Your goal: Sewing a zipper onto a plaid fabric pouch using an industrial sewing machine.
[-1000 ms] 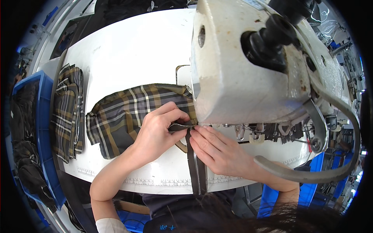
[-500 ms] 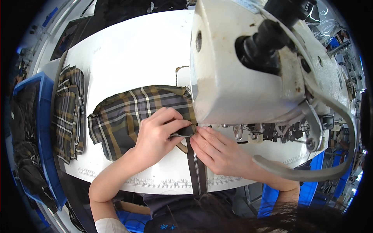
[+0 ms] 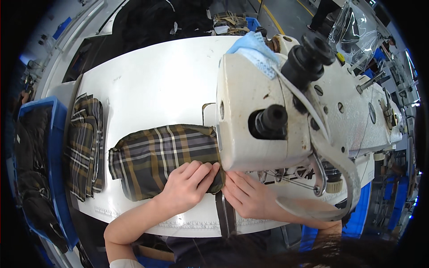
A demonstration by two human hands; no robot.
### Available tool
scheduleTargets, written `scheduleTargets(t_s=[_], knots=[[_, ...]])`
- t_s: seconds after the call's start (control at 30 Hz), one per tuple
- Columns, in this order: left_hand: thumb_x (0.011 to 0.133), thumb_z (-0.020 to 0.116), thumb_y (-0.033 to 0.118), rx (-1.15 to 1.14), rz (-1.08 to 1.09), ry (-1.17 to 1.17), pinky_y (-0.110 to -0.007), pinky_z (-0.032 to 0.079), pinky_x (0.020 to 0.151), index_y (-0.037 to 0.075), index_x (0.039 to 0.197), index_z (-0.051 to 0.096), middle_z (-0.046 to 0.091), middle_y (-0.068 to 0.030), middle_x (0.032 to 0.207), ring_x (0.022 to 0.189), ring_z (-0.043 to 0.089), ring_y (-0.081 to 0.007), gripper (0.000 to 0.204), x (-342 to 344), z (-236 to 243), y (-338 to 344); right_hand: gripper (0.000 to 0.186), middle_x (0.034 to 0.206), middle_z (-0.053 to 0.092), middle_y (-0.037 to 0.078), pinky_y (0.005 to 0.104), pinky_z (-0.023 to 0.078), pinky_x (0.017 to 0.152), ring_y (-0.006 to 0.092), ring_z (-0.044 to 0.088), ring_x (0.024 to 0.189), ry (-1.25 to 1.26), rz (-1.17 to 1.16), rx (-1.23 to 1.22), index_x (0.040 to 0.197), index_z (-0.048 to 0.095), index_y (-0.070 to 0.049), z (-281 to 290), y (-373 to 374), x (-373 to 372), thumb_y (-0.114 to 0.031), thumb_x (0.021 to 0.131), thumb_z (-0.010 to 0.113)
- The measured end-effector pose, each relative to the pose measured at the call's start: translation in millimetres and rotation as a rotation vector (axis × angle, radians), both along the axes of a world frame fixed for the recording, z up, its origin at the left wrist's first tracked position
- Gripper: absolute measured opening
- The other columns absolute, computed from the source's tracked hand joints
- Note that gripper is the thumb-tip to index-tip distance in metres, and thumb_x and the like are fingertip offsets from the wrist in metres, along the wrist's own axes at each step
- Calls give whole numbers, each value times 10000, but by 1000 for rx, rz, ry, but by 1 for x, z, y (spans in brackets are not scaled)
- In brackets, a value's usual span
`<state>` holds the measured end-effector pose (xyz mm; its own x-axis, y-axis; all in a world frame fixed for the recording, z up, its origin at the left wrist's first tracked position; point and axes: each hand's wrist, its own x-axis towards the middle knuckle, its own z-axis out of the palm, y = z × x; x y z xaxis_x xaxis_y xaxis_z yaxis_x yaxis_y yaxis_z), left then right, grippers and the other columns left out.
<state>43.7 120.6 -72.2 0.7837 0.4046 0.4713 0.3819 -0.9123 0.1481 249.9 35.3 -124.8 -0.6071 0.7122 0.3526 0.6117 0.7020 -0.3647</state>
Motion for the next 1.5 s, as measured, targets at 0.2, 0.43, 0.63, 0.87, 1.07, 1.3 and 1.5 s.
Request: scheduleTargets(t_s=[0.2,0.43,0.63,0.87,1.07,1.3,1.5], knots=[[618,624,28,-12,-19,17,-265,451,567,-107,1008,619,532,-99,894,744,522,-183,413,1,3,2,286,1027,608,201,413,468,915,332,569,1046,-160,97,144,953,619,48,23,8,4,-116,722,583],[619,617,34,-28,-30,28,-270,453,571,-111,995,617,537,-106,907,748,523,-193,403,2,3,4,277,1034,602,208,426,462,926,338,559,1066,-223,73,179,957,615,51,26,13,2,-126,749,572],[622,614,34,-31,-28,33,-274,456,575,-109,990,618,535,-107,903,749,524,-197,395,1,6,3,271,1033,602,211,421,465,921,340,559,1070,-221,60,184,949,613,53,29,14,1,-125,749,572],[595,644,-11,-183,-3,-40,-296,476,589,-59,990,633,537,-100,901,775,545,-221,398,3,2,7,294,1054,600,210,414,474,917,327,562,1068,-172,-12,171,981,614,64,20,6,0,-92,734,584],[712,673,-55,-795,109,-250,-313,498,598,-31,929,621,560,-126,860,684,596,-265,225,7,4,18,323,1103,599,196,401,463,960,304,561,1085,-76,-28,95,1006,614,82,17,9,1,-69,721,594],[710,672,-59,-1011,-26,-612,-319,513,644,-51,882,605,578,-129,836,729,619,-281,185,10,5,21,322,1114,596,193,403,449,976,310,549,1102,-278,60,298,1017,608,85,55,27,-2,-62,732,588],[695,673,-52,-841,132,-282,-332,507,650,-50,887,611,587,-133,842,756,620,-293,201,8,-6,21,334,1137,582,203,410,444,983,315,534,1121,-291,89,238,1028,602,89,57,27,-2,-58,728,588]])
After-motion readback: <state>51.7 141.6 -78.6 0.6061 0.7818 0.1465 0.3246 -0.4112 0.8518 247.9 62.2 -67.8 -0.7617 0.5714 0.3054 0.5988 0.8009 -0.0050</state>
